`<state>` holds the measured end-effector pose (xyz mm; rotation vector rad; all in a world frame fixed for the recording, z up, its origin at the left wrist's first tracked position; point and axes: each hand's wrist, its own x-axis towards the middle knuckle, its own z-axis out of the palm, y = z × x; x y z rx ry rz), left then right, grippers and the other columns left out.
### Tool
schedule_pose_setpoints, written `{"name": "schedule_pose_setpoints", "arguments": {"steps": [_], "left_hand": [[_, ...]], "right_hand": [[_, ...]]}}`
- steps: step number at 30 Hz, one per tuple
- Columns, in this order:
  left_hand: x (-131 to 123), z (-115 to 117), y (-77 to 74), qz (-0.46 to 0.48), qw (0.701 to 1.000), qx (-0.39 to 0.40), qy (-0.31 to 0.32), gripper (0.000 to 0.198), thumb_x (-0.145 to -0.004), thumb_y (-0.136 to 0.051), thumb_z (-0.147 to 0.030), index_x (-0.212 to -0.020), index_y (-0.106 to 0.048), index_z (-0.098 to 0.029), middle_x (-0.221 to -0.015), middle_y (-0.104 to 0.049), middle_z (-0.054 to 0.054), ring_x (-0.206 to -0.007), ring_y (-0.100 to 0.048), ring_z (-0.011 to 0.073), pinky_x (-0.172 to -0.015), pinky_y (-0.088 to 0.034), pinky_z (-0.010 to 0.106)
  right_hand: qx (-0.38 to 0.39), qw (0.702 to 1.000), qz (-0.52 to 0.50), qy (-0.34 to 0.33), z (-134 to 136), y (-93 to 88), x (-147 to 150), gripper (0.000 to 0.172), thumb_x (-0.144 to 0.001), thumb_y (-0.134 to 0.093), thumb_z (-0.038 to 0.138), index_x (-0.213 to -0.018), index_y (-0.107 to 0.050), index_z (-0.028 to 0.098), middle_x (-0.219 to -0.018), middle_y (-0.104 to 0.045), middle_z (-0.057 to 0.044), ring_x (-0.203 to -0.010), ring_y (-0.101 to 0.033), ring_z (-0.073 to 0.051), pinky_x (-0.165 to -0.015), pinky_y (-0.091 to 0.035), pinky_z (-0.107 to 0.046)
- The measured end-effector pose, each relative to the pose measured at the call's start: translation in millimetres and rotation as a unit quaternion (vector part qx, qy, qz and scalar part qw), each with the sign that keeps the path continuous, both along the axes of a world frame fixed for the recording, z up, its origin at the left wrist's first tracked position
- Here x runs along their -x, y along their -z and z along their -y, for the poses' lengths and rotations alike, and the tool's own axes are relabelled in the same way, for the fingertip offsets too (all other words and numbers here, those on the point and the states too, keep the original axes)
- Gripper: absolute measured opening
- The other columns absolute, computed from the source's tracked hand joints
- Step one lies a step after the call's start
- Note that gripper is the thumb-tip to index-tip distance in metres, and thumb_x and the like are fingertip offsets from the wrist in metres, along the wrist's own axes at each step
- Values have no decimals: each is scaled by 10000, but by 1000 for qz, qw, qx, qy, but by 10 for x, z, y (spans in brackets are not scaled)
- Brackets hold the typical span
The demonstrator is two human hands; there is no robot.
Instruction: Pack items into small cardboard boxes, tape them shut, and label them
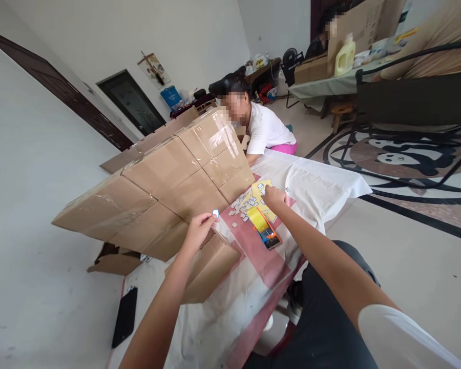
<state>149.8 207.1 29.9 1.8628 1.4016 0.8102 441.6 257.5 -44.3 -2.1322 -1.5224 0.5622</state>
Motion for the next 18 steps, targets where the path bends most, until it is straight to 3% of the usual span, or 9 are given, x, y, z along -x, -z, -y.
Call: {"name": "schedule_pose_setpoints", "arguments": {"steps": [2,4,8,12,18], "left_hand": [[116,143,-44,-10,1000,-2,3,347,-846,-601,-518,-760,-716,-202,-777,-739,42,-797,-662,207,-781,-481,323],[175,287,-84,-24,1000,-2,12,353,-873,-580,-519,-756,-701,-209,-805,-741,32,-805,-656,198,-749,-464,302],[174,518,-130,-63,998,-9,21,318,-882,-610,-507,-775,-698,-222,-778,-715,-5,-732,-606,161,-670,-407,270],[155,646,-116,-86,996,-24,13,316,-899,-589,-500,-776,-686,-226,-734,-694,-19,-657,-568,145,-645,-401,270],[118,766,-76,-123,991,-43,10,343,-917,-538,-523,-788,-675,-236,-711,-691,-14,-700,-619,165,-688,-448,273]], "right_hand": [[-51,997,0,-50,138,-184,136,354,-1001,-545,376,-1275,-631,170,-1190,-695,-198,-1136,-648,-305,-884,-469,-356],[-110,982,-24,-150,326,-349,332,344,-991,-565,460,-1233,-679,243,-1091,-734,-100,-1037,-671,-230,-856,-449,-283],[-250,883,-174,-357,677,-480,764,328,-941,-647,438,-1140,-746,196,-759,-684,-15,-699,-610,-143,-682,-408,-239],[-270,827,-294,-395,753,-388,1006,274,-887,-690,355,-1056,-751,148,-663,-587,21,-609,-521,-119,-624,-388,-237],[-250,804,-327,-430,751,-302,1053,201,-877,-661,328,-927,-745,153,-686,-601,14,-622,-505,-116,-617,-371,-237]]}}
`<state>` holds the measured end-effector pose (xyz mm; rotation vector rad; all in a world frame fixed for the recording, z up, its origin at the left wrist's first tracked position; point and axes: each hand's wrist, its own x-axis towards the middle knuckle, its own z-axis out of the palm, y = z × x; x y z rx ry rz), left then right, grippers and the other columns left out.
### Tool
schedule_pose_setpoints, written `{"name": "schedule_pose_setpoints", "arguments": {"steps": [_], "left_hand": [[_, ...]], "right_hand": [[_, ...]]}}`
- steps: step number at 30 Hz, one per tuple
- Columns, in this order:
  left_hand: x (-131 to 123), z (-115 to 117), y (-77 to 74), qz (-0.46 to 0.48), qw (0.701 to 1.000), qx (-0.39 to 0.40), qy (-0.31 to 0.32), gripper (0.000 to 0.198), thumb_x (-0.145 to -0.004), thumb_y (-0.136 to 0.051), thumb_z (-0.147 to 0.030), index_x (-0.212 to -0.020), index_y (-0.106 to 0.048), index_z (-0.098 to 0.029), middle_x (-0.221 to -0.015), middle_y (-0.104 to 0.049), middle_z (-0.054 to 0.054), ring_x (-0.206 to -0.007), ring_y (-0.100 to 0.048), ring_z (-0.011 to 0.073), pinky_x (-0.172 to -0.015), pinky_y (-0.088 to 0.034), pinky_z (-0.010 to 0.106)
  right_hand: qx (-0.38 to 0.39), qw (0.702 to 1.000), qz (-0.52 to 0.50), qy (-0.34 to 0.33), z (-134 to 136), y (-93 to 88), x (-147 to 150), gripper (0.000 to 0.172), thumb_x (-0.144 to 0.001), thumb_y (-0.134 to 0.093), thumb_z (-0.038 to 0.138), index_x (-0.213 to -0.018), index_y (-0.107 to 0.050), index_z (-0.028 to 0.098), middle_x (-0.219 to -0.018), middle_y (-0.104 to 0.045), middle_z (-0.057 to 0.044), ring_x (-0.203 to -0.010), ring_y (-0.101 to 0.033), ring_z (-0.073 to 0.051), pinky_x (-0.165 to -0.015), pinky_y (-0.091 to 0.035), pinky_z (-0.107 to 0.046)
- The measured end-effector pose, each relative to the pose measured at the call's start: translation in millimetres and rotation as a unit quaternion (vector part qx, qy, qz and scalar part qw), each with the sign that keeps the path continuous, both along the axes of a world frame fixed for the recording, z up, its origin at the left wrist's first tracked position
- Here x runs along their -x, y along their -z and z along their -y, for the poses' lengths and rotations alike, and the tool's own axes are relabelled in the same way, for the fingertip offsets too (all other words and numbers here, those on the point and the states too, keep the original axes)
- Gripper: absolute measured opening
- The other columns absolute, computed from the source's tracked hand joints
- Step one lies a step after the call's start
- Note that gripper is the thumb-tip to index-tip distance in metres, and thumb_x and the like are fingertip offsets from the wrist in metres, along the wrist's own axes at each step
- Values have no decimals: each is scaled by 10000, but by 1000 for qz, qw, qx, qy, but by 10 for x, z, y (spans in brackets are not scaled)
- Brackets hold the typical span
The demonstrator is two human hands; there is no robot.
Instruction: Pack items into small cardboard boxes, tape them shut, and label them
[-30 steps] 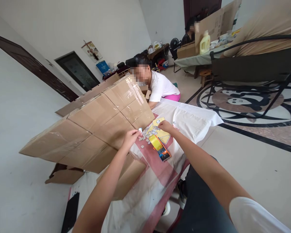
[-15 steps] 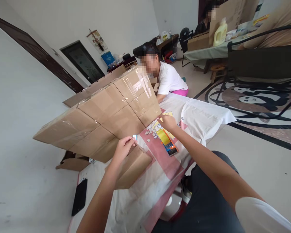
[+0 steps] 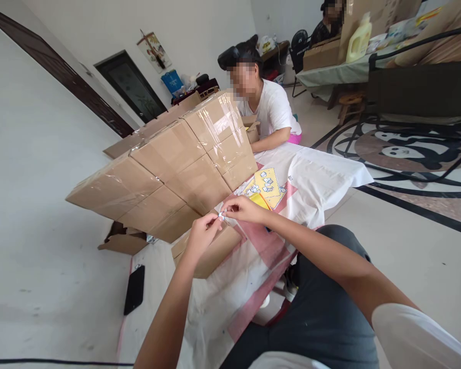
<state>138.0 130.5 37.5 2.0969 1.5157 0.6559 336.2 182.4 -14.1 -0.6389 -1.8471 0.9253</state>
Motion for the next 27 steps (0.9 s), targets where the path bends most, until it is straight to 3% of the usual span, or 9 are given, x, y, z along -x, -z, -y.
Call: {"name": "schedule_pose_setpoints", "arguments": {"steps": [2,5,7,9,11,14,17,21,27], "left_hand": [[28,3,18,-27,999,-8,-18,326,-911,-534,-527,-855,-703,-254,-701,-689,-14,-706,-636,179,-684,-455,282],[186,-31,74,-86,990,-43,-99,326,-905,-521,-518,-993,-721,-277,-791,-718,25,-807,-666,235,-760,-472,341],[359,-62,141,-127,975,-70,-167,408,-914,-479,-538,-1121,-698,-263,-1033,-732,107,-1051,-645,329,-913,-457,454],[556,-86,227,-159,963,-70,-204,506,-916,-449,-572,-1227,-660,-233,-1272,-660,184,-1259,-533,426,-1022,-380,591],[744,-97,312,-175,964,-38,-196,537,-924,-420,-597,-1245,-653,-234,-1341,-636,185,-1288,-518,440,-1043,-362,632],[968,-88,392,-174,974,9,-143,501,-958,-355,-601,-1195,-667,-289,-1274,-703,92,-1198,-613,339,-1040,-425,526],[1102,-58,416,-175,979,18,-105,464,-956,-390,-586,-1216,-651,-304,-1307,-693,51,-1234,-597,285,-1078,-411,454],[1152,-26,436,-186,978,13,-98,481,-964,-375,-579,-1238,-639,-285,-1323,-677,77,-1248,-577,293,-1091,-387,476],[1083,-56,474,-208,975,9,-81,483,-966,-371,-605,-1222,-641,-297,-1321,-674,84,-1249,-574,313,-1074,-379,496]], "right_hand": [[-7,1000,5,-6,25,8,-3,180,-883,-638,304,-882,-732,151,-697,-618,4,-628,-509,-121,-619,-364,-243],[15,999,-21,21,21,45,-8,137,-871,-635,279,-832,-687,158,-693,-596,9,-644,-510,-130,-638,-358,-253],[69,996,-49,29,-20,92,-6,117,-856,-641,269,-796,-642,169,-699,-569,20,-662,-499,-129,-654,-358,-256],[125,990,-63,17,-81,153,8,111,-838,-645,256,-771,-602,177,-730,-562,23,-688,-495,-127,-669,-364,-254],[163,985,-63,0,-141,230,48,118,-827,-641,250,-759,-571,183,-737,-553,27,-689,-494,-123,-661,-367,-248],[223,972,-55,-39,-195,371,171,119,-832,-611,275,-780,-536,198,-683,-529,43,-634,-494,-116,-598,-363,-231],[286,953,-55,-86,-185,525,336,105,-803,-608,279,-800,-540,199,-685,-553,36,-619,-524,-114,-551,-371,-212],[346,927,-79,-125,-105,712,447,119,-764,-627,272,-820,-553,197,-736,-595,17,-647,-543,-106,-550,-396,-193],[399,902,-92,-141,25,948,325,161,-747,-689,275,-843,-591,191,-758,-621,14,-643,-556,-104,-525,-413,-185]]}}
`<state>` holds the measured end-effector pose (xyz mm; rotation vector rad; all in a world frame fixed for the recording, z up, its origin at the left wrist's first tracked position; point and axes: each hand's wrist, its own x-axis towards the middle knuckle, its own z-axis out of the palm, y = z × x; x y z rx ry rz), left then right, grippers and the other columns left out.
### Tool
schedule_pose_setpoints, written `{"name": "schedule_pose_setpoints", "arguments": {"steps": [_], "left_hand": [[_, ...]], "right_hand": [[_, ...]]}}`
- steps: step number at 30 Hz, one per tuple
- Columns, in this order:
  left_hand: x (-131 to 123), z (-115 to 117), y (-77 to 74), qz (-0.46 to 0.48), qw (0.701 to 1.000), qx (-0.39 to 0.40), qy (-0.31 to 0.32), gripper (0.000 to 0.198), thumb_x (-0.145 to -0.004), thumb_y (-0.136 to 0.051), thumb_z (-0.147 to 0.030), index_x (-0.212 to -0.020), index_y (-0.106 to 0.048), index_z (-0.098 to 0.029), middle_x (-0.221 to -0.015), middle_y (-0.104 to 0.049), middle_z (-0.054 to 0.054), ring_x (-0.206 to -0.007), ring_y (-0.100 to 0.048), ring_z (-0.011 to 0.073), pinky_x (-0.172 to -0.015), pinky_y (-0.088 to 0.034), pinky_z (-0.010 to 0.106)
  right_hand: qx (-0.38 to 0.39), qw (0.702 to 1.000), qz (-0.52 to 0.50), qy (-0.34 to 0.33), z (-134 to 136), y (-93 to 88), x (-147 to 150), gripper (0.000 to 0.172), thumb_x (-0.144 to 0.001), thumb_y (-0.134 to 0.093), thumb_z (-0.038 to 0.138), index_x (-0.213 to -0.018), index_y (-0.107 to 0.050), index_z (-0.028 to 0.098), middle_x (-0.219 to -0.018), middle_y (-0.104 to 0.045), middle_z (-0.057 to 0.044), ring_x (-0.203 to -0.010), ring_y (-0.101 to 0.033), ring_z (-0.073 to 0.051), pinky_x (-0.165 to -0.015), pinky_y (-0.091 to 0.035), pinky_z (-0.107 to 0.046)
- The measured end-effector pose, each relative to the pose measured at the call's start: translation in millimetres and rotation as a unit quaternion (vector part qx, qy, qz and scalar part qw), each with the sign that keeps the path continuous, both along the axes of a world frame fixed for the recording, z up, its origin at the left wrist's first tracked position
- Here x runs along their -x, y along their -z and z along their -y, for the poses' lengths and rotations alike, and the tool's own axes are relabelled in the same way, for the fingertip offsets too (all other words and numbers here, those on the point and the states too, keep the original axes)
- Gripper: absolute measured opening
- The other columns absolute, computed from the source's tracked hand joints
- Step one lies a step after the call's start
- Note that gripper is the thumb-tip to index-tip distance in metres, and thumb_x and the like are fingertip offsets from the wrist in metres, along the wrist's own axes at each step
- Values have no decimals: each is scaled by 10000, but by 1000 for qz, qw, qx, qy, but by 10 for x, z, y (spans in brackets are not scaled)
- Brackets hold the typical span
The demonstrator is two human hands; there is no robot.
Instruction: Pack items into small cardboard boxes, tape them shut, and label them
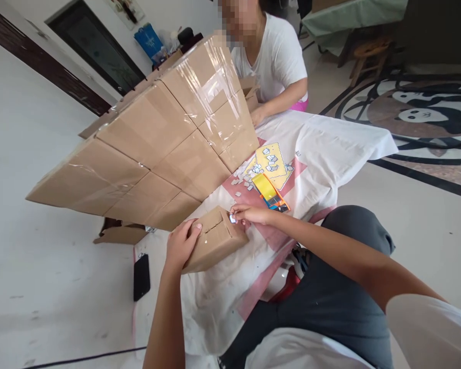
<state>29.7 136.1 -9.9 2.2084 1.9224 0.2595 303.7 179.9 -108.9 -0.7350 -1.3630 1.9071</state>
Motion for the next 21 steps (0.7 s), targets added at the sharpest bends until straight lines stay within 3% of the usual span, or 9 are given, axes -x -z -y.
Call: {"name": "schedule_pose_setpoints", "arguments": {"steps": [7,14,18,21], "left_hand": [[-28,-33,21,-7,1000,1,1,468,-963,-388,-589,-1218,-646,-293,-1280,-687,74,-1228,-579,319,-1052,-383,486],[-55,-1,16,21,1000,-7,-12,423,-950,-442,-563,-1189,-665,-295,-1259,-694,80,-1207,-582,334,-1077,-358,531],[-10,-3,31,86,996,-17,-25,401,-901,-546,-559,-1168,-686,-295,-1221,-713,79,-1202,-592,336,-1110,-360,554],[74,-6,61,186,981,-36,-29,379,-892,-571,-519,-1151,-669,-260,-1287,-695,88,-1243,-605,278,-1112,-428,472]], "right_hand": [[29,999,-8,-19,38,180,-36,204,-757,-739,308,-828,-593,184,-766,-605,23,-668,-571,-99,-557,-434,-186],[25,1000,-4,-12,81,172,14,208,-760,-754,308,-841,-605,188,-788,-580,31,-680,-547,-97,-559,-417,-188],[18,1000,-7,-9,111,157,14,224,-760,-764,323,-827,-602,184,-795,-585,32,-669,-551,-93,-565,-418,-196],[16,1000,-5,-5,123,159,12,233,-767,-763,335,-829,-598,181,-798,-595,29,-665,-556,-94,-563,-420,-198]]}}
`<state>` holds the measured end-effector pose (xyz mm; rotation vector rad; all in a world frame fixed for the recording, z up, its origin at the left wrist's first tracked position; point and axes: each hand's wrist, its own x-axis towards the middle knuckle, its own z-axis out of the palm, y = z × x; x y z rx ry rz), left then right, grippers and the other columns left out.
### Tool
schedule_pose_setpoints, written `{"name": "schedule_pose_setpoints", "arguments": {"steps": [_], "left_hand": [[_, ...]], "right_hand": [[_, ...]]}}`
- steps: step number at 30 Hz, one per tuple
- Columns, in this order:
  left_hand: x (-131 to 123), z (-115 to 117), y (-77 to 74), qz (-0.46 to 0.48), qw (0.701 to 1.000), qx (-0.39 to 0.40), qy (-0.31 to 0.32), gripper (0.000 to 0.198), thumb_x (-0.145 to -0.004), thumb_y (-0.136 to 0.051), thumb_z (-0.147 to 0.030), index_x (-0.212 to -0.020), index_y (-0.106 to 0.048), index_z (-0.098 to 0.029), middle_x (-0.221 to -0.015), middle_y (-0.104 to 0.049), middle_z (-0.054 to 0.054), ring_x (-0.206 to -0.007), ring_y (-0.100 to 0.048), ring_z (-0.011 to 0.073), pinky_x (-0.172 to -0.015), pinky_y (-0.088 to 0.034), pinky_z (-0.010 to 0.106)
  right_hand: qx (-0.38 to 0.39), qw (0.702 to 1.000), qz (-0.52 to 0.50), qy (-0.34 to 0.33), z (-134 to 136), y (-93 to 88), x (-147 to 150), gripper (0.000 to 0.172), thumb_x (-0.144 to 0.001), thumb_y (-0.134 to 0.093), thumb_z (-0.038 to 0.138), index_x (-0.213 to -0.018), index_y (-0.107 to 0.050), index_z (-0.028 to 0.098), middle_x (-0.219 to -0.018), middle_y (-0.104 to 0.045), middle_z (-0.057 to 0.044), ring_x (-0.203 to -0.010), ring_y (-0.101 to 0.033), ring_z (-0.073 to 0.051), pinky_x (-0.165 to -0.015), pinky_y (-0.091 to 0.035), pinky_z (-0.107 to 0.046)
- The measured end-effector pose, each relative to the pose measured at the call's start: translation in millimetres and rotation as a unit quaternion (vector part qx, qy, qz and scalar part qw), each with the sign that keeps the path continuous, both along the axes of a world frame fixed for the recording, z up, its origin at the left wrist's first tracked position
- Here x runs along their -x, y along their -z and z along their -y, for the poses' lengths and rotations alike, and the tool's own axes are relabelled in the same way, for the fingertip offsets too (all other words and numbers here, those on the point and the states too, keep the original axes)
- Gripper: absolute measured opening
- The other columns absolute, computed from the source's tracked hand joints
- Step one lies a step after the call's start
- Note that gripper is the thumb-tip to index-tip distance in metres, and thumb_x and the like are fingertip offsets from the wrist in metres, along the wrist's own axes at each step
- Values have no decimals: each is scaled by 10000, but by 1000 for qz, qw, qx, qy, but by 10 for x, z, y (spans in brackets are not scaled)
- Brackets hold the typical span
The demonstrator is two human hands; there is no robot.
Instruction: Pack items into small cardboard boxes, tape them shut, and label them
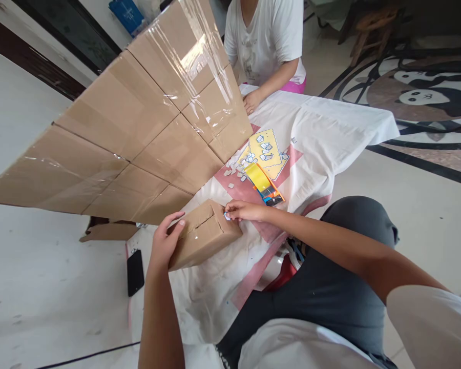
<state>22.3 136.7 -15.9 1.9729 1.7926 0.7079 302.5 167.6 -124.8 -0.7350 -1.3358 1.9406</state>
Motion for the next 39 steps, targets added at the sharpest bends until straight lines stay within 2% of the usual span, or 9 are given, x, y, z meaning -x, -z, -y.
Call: {"name": "schedule_pose_setpoints", "arguments": {"steps": [2,7,14,19,24,32,35,37,39], "left_hand": [[54,1,24,65,998,-14,-4,332,-897,-568,-477,-1098,-658,-227,-1305,-692,105,-1266,-608,246,-1113,-451,427],[90,10,51,138,990,-10,-24,266,-856,-644,-411,-1021,-704,-211,-1225,-738,104,-1212,-652,250,-1129,-452,460],[39,39,3,147,988,-16,-45,254,-862,-649,-412,-998,-758,-227,-1154,-768,70,-1177,-662,245,-1130,-450,454],[41,26,26,142,988,-35,-48,266,-868,-655,-432,-992,-762,-222,-1163,-764,76,-1203,-649,248,-1147,-435,465],[56,11,50,127,990,-57,-32,254,-884,-636,-441,-942,-759,-227,-1196,-751,76,-1261,-614,248,-1182,-396,477],[19,41,11,50,998,-44,11,198,-866,-648,-407,-954,-750,-263,-1269,-711,61,-1234,-620,250,-1125,-444,446],[-15,71,3,-10,998,-51,-19,325,-893,-610,-427,-1161,-726,-285,-1398,-640,72,-1355,-524,279,-1190,-345,490],[-33,91,-2,-48,996,-57,-46,463,-909,-587,-441,-1346,-624,-294,-1478,-575,84,-1419,-452,296,-1214,-283,524],[-44,106,-13,-73,994,-75,-38,447,-924,-569,-442,-1345,-621,-300,-1483,-570,75,-1402,-470,290,-1198,-308,512]], "right_hand": [[-1,1000,3,4,3,3,0,236,-771,-765,334,-839,-598,180,-799,-601,27,-669,-560,-95,-563,-422,-197],[-4,1000,7,8,-2,11,6,250,-767,-779,341,-856,-610,180,-792,-604,26,-672,-562,-101,-553,-424,-199],[-6,1000,5,9,-15,46,26,269,-761,-780,366,-842,-603,181,-783,-598,27,-655,-564,-102,-542,-431,-202],[-7,1000,4,12,-15,59,32,261,-767,-778,363,-838,-606,181,-770,-593,27,-657,-561,-105,-538,-440,-204],[-6,1000,7,12,-13,73,28,273,-765,-783,374,-855,-614,179,-782,-611,21,-668,-567,-110,-553,-446,-211],[-12,1000,7,12,-9,93,35,261,-778,-770,375,-851,-609,184,-784,-606,16,-681,-572,-116,-561,-451,-214],[-15,1000,8,11,-11,93,39,250,-785,-764,368,-849,-606,185,-784,-607,16,-678,-570,-114,-553,-443,-208],[-19,1000,8,8,-10,93,36,245,-791,-753,369,-855,-607,183,-785,-607,17,-670,-574,-113,-554,-446,-213],[-21,1000,10,7,-9,93,30,246,-793,-746,374,-857,-606,181,-784,-606,20,-658,-579,-112,-557,-449,-220]]}}
